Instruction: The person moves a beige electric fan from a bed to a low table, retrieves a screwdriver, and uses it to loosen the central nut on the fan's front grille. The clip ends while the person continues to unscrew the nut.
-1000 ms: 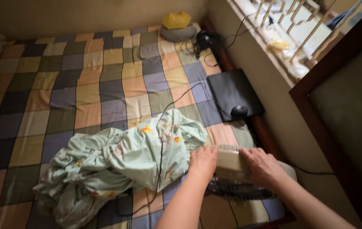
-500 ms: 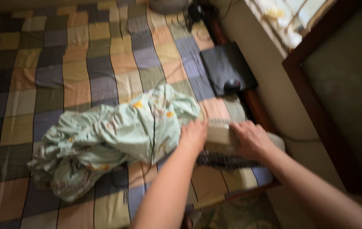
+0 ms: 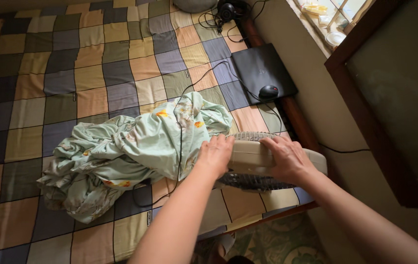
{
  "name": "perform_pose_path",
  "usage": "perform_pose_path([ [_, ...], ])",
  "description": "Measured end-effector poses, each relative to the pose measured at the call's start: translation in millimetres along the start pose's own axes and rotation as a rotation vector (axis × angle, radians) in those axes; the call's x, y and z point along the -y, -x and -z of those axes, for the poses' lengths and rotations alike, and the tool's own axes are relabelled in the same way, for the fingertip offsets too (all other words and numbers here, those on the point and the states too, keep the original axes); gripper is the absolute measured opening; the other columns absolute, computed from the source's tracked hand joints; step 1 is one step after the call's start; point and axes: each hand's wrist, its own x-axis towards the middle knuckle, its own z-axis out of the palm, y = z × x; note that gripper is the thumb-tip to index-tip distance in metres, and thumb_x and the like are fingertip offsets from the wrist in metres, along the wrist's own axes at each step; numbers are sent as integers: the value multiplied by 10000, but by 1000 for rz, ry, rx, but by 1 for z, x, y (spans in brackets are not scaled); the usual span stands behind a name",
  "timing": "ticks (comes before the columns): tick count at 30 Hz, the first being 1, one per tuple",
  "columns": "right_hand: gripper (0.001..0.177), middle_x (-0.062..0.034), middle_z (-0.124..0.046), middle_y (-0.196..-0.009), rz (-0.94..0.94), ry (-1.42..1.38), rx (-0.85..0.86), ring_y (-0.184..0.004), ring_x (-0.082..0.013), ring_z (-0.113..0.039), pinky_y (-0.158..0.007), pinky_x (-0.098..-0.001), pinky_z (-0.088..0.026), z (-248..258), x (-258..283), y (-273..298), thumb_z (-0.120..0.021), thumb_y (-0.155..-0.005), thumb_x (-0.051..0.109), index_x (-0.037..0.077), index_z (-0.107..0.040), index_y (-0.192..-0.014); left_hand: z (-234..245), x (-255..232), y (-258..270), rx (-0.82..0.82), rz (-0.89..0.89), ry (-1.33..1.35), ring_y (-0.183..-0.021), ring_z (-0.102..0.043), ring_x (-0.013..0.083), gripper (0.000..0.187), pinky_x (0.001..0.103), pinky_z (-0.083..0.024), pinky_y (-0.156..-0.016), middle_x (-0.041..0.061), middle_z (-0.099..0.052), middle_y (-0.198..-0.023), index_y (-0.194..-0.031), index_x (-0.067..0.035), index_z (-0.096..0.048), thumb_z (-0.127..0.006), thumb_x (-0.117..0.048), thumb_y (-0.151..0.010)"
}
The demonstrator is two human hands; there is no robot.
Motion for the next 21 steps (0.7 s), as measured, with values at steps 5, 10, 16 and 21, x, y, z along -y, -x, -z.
perform_pose_path([
  [5,780,-103,-671,-1056,68,-26,28,-1075,-320,-631,-897,-474,-511,-5,34,4,-926,-611,350,192,-607,-1305,22,30,39,63,-30,-13,-1258,-534,301,788,510,-441,-1026,104,-568,-1261,-1292,-117,-491,-933,-236,-650],
  [10,664,-110,-670,-1060,119,-18,60,-1038,-344,-651,-841,-478,-536,-10,73,10,-864,-652,255,213,-624,-1270,31,56,78,86,-3,-6,-1239,-579,331,805,490,-487,-1020,127,-613,-1253,-1261,-100,-529,-955,-268,-600],
  [16,675,-108,-680,-1019,248,-15,0,-1035,-347,-650,-826,-491,-530,-8,125,20,-882,-639,304,180,-616,-1247,48,83,135,63,41,86,-1255,-561,333,833,487,-480,-1038,128,-601,-1270,-1268,-126,-536,-957,-272,-565],
  [21,795,-145,-672,-1010,180,0,29,-972,-347,-671,-842,-485,-525,3,182,25,-942,-618,472,145,-593,-1253,69,91,171,67,-3,72,-1320,-489,321,855,559,-410,-1095,145,-521,-1362,-1425,-139,-437,-854,-308,-698],
])
